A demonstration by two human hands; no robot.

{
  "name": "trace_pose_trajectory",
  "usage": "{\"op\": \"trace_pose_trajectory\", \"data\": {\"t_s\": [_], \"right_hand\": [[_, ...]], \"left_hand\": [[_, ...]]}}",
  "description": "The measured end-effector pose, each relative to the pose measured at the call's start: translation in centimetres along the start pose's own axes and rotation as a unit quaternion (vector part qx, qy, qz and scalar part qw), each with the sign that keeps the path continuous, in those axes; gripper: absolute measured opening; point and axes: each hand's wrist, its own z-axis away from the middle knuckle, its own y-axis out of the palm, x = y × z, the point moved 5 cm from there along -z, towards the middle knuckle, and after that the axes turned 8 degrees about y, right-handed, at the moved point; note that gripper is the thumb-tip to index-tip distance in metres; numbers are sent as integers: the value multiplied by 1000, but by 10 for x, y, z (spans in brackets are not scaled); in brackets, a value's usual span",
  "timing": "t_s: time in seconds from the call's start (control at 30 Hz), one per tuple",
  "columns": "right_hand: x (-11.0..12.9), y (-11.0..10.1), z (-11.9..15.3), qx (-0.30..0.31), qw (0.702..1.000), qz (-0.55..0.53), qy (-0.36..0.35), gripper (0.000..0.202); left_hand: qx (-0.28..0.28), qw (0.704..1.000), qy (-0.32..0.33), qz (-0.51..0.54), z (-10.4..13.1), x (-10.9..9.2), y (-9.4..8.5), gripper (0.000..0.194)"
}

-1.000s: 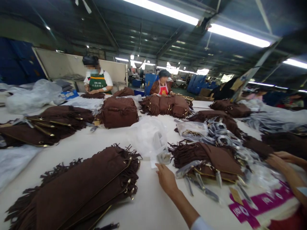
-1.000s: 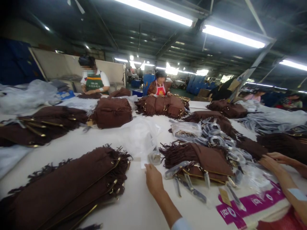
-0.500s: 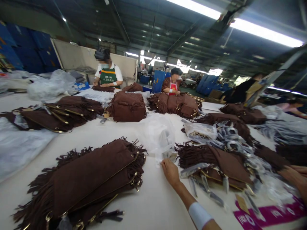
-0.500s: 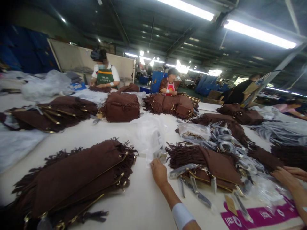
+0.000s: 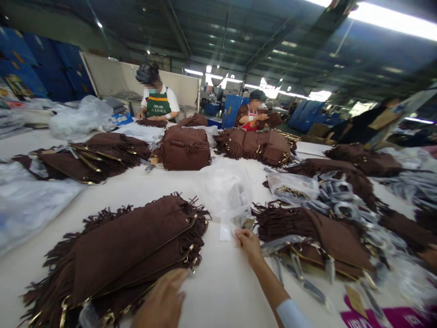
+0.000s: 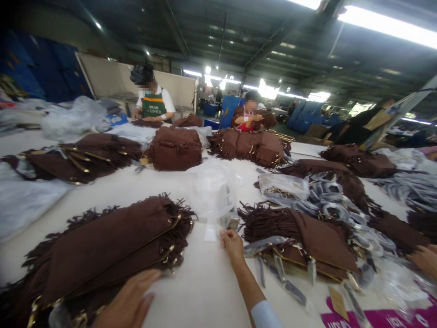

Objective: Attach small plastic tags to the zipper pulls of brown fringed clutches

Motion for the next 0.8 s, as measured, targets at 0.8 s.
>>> {"op": "trace_pose_trajectory", "data": {"t_s": [0.8], "right_hand": [[80, -64, 169, 319, 946, 56, -22, 17]], "left_hand": [[196, 936, -161, 245, -97, -16, 139, 48]]}}
